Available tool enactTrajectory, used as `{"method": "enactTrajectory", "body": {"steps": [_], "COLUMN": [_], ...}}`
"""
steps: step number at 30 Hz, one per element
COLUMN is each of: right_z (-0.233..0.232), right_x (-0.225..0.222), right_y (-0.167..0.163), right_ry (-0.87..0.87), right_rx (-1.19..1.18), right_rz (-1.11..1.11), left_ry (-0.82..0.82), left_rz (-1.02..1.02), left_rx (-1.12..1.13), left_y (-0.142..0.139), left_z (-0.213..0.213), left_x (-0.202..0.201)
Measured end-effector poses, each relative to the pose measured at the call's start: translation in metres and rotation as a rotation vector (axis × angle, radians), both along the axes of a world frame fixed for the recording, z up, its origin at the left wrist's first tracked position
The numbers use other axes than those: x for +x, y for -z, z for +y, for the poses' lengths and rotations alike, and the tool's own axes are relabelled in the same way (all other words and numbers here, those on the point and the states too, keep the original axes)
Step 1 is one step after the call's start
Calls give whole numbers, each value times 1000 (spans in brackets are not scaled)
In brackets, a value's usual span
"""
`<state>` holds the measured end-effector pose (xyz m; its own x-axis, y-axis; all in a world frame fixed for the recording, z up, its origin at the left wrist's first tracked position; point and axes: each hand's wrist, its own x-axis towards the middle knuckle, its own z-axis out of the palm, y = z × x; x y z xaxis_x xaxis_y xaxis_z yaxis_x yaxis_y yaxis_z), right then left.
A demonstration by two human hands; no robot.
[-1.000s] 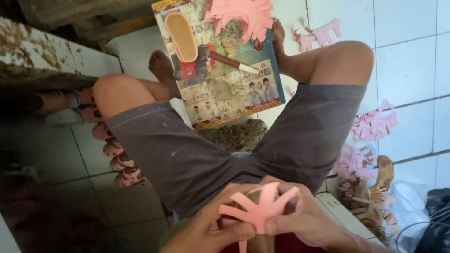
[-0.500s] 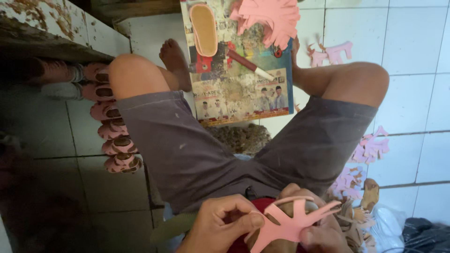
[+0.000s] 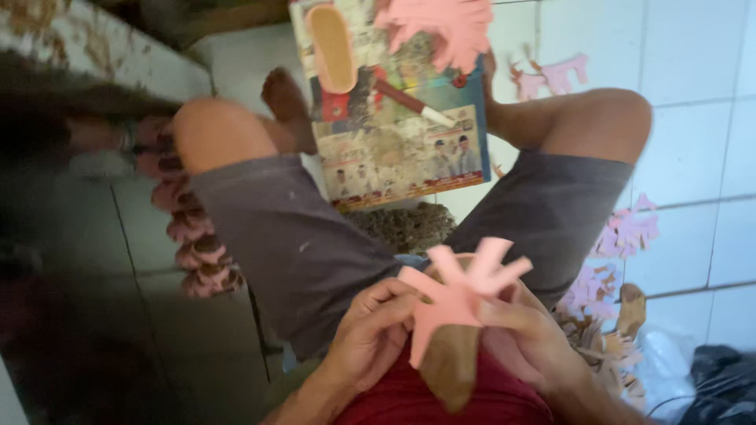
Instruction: The person sits on the floor assembling pink foam sandal uppers. They stretch a pink strap piece over a wooden shoe last, press and shape the straps around it, tap the assembly with a wooden mallet-like tool, then set the finished last aside and pick another last from a pile to repeat the fitting.
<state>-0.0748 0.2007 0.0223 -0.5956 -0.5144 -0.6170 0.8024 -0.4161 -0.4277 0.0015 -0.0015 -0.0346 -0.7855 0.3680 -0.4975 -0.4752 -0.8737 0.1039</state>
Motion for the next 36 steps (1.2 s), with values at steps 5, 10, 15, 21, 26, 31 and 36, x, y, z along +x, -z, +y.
{"method": "enactTrajectory", "body": {"steps": [5,10,15,21,26,31,36], "right_z": [-31,-16,23,48,49,45,51], "right_x": [-26,-14,15,40,47,45,44], "right_y": [-20,-13,16,48,49,39,25], "right_ry": [-142,-70,-67,-21,-17,-52,-81], "right_rx": [66,-44,-219,-321,-332,-270,-132], "right_rz": [93,55,-121,-82,-69,-16,89], "left_ry": [-23,31,189,340,363,378,384], "left_rz": [-56,-142,104,86,137,151,241], "left_rx": [-32,-152,-453,-468,-473,-480,-639], "left_y": [0,-8,-36,-56,-63,-56,-59], "left_z": [-4,-7,-7,3,2,2,-4], "left_x": [-4,-4,5,-7,-8,-2,4]}}
